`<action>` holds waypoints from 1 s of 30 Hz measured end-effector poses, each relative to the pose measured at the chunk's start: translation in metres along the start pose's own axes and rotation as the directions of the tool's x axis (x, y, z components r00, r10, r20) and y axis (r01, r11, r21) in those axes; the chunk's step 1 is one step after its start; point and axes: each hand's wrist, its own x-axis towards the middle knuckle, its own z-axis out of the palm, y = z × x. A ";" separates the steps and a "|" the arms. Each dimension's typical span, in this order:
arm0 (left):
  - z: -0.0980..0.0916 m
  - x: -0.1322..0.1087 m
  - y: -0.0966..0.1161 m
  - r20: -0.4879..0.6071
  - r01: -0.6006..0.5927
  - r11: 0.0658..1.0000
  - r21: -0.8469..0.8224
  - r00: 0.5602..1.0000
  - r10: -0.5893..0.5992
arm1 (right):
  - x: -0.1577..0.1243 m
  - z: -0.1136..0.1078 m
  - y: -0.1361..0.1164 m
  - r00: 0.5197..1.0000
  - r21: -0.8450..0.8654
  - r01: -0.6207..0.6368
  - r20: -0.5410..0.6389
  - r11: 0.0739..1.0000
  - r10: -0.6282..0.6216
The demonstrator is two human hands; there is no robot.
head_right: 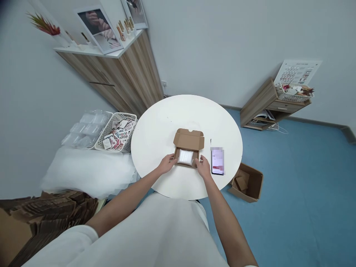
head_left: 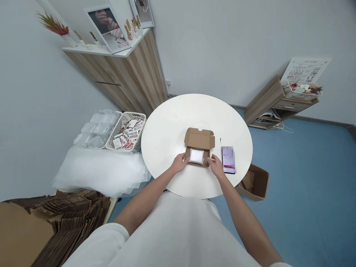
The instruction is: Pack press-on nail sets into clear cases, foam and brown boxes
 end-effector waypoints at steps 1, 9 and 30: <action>0.000 0.000 -0.001 0.018 0.020 0.998 -0.053 1.000 -0.019 | 0.001 0.000 0.002 0.997 0.055 -0.058 0.049 0.997 0.056; -0.003 -0.020 -0.020 -0.008 0.117 0.983 -0.138 0.993 -0.119 | -0.016 0.016 0.013 0.987 0.178 -0.122 0.125 0.977 0.100; -0.046 0.061 0.007 0.145 0.362 0.821 -0.442 0.932 -0.333 | 0.070 -0.012 -0.033 0.908 0.485 -0.317 0.405 0.815 0.112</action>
